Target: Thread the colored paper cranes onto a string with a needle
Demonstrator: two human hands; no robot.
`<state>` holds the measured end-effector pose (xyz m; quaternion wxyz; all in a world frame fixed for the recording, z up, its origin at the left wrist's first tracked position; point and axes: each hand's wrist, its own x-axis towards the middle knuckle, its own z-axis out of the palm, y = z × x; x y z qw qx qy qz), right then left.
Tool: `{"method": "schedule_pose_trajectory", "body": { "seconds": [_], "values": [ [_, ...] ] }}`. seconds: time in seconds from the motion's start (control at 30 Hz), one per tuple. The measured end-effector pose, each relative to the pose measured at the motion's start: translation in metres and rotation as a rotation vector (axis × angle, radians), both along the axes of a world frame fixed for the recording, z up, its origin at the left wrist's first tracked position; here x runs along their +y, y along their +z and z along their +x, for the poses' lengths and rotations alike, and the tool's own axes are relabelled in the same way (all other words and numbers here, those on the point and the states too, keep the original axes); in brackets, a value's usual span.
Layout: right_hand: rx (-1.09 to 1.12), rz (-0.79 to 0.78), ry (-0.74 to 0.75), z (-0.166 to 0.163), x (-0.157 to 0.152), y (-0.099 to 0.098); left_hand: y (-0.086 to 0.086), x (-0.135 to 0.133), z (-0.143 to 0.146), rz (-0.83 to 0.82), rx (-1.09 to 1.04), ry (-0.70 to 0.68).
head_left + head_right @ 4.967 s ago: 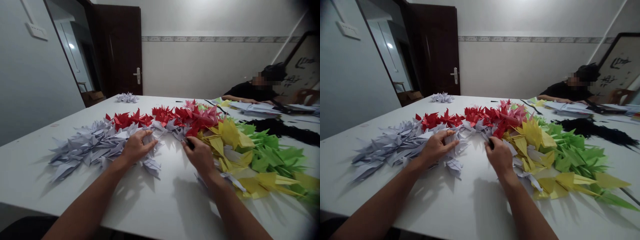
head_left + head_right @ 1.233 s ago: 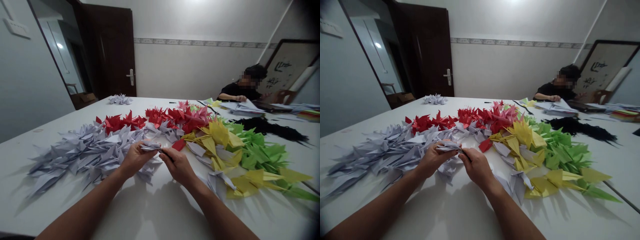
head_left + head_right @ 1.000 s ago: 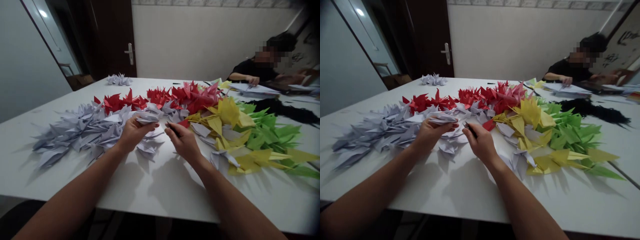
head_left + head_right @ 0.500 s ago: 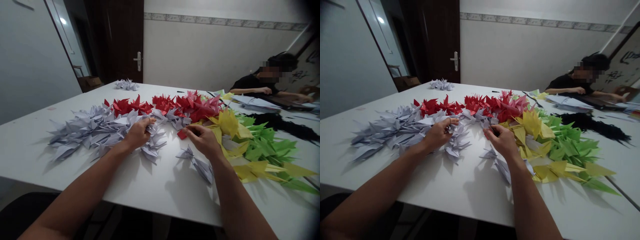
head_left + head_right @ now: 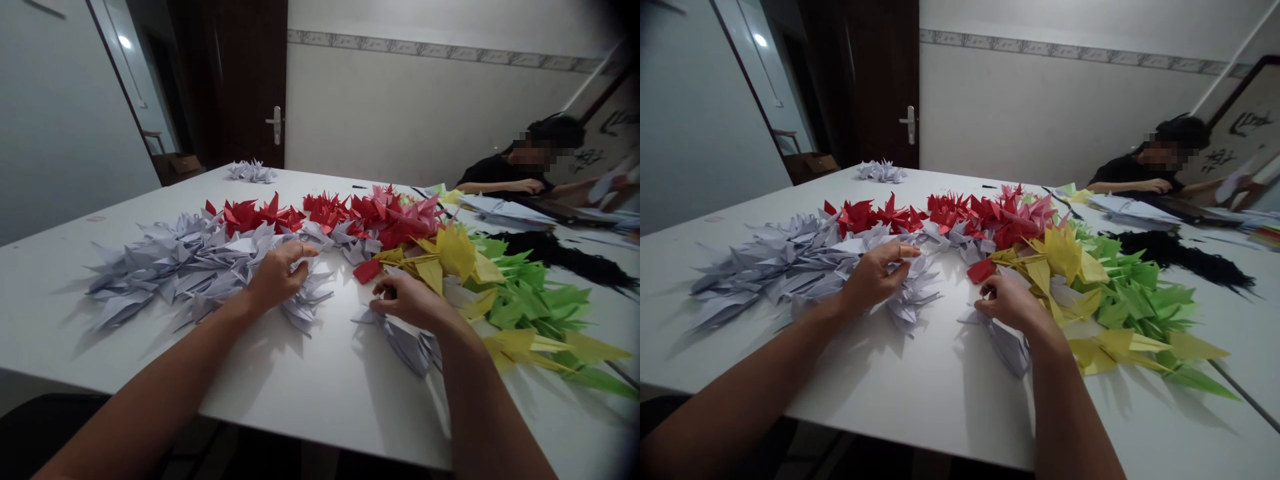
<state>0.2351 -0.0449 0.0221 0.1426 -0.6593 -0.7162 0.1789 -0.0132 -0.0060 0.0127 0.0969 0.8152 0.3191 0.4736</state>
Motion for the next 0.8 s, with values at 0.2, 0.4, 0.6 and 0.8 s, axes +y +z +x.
{"method": "schedule_pose_trajectory", "body": {
  "seconds": [0.2, 0.4, 0.6, 0.8],
  "values": [
    [0.304, 0.268, 0.012, -0.008, 0.006, -0.007, -0.002, -0.013, 0.010, 0.005, -0.027, -0.068],
    [0.711, 0.323, 0.102, -0.030, 0.001, -0.009, -0.001, -0.024, 0.016, -0.055, -0.023, -0.257],
    [0.899, 0.268, 0.115, -0.048, -0.006, -0.008, -0.008, -0.024, 0.020, -0.244, -0.126, -0.305],
    [1.058, 0.142, 0.069, -0.054, -0.012, -0.004, -0.008, -0.019, 0.027, -0.542, -0.606, -0.301]
  ]
}}
